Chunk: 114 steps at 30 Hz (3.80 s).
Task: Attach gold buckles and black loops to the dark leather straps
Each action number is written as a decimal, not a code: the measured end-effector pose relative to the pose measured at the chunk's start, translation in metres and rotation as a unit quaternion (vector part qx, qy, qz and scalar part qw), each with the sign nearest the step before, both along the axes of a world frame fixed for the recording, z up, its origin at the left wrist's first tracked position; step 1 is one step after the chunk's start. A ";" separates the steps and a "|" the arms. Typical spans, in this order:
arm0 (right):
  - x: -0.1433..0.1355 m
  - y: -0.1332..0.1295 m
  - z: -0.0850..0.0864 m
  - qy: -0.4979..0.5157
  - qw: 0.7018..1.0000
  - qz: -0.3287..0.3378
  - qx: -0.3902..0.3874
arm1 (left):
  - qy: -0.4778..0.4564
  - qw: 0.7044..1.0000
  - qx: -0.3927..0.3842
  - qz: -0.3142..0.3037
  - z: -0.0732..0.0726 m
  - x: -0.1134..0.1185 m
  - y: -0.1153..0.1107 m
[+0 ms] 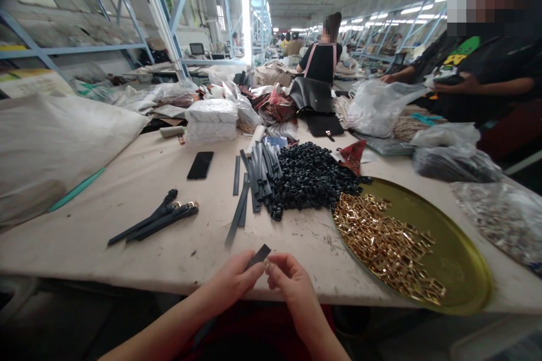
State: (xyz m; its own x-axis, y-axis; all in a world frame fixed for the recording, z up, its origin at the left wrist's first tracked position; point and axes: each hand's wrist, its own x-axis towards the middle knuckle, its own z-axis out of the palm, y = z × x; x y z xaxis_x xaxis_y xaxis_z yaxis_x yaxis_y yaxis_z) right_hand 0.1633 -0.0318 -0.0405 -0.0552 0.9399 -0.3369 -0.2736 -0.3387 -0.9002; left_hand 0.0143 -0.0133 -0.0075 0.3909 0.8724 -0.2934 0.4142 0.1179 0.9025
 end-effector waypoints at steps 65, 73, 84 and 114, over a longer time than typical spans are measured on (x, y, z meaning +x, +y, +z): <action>-0.004 -0.029 -0.019 -0.121 0.990 0.070 0.020 | 0.026 0.993 -0.113 -0.030 -0.001 -0.008 -0.028; -0.004 -0.017 0.000 -0.174 0.981 0.078 0.047 | 0.035 0.997 -0.070 -0.027 0.000 -0.010 -0.012; -0.006 0.003 0.007 -0.196 0.966 0.134 0.104 | -0.010 0.998 -0.056 -0.015 -0.007 -0.012 0.007; 0.090 0.102 -0.029 -0.716 0.654 0.034 0.243 | -0.017 0.997 -0.062 0.036 -0.021 -0.010 0.007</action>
